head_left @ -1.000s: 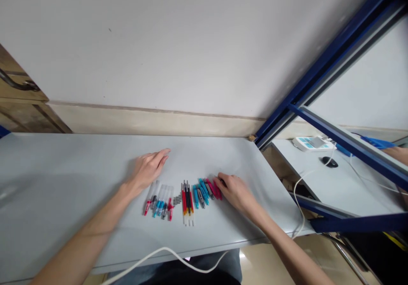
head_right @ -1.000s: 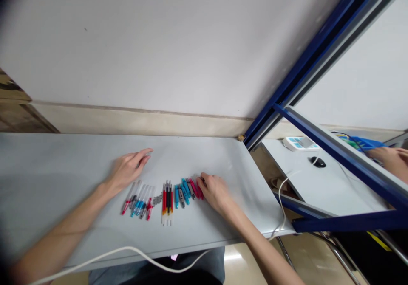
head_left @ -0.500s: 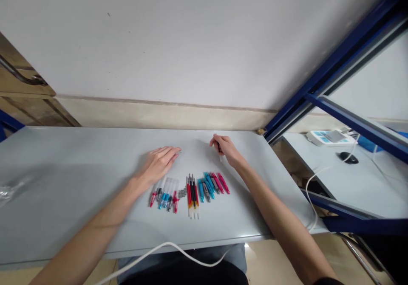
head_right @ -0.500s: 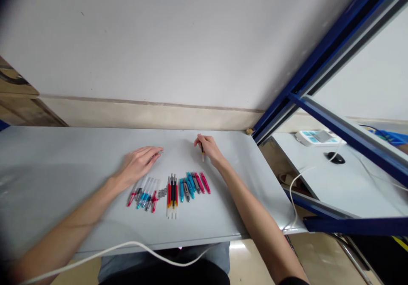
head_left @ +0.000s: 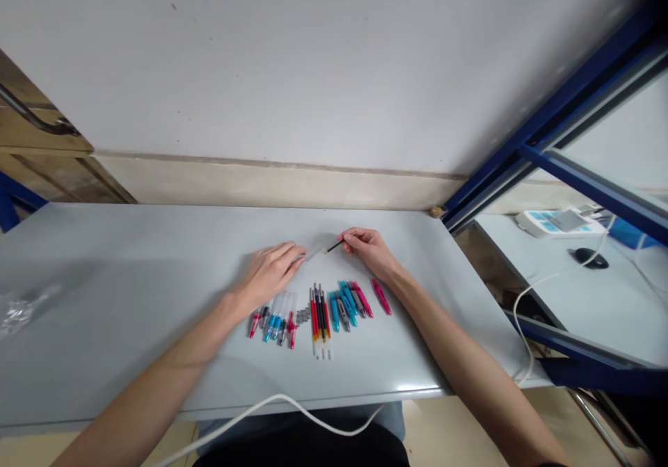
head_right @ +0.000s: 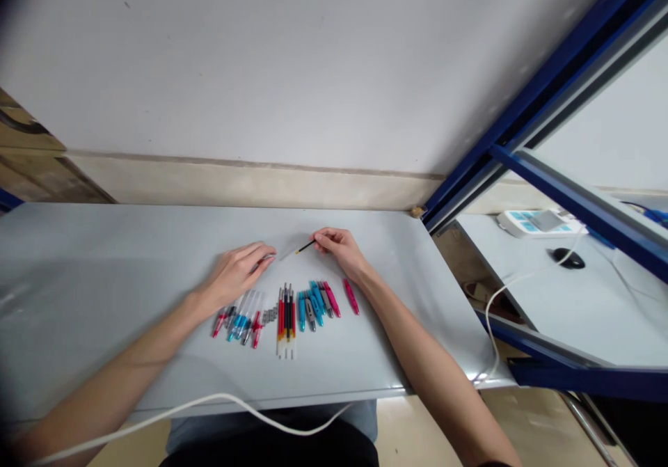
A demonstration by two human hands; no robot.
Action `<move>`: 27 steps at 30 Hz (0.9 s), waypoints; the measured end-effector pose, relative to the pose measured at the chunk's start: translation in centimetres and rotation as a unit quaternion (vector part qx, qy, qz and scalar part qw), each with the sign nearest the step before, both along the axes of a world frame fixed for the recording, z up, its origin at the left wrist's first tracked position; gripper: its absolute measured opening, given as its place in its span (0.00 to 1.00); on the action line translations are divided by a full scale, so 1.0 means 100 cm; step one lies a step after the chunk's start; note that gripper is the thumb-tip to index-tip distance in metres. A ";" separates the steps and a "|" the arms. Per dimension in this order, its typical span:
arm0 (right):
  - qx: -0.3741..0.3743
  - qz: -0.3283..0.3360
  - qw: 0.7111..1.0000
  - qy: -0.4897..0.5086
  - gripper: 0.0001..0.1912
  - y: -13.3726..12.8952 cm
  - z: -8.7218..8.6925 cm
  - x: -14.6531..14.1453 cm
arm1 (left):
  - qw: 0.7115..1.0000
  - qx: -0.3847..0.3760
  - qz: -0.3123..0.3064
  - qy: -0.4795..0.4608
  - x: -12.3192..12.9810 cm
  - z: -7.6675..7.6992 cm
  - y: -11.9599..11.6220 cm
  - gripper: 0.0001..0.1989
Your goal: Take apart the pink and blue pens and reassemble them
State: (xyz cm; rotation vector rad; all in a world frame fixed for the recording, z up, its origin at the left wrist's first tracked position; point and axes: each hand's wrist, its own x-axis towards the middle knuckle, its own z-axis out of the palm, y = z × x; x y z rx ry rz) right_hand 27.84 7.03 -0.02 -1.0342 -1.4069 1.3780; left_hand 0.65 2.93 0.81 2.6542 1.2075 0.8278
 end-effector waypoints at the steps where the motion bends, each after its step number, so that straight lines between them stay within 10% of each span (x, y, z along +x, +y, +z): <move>1: 0.005 0.000 1.000 -0.013 0.19 -0.001 0.001 -0.001 | 1.000 -0.002 -0.002 -0.001 0.000 -0.001 0.000 0.11; 27: 0.073 0.022 0.994 -0.080 0.14 -0.008 0.011 -0.005 | 0.997 -0.005 -0.019 -0.069 -0.001 -0.010 0.006 0.07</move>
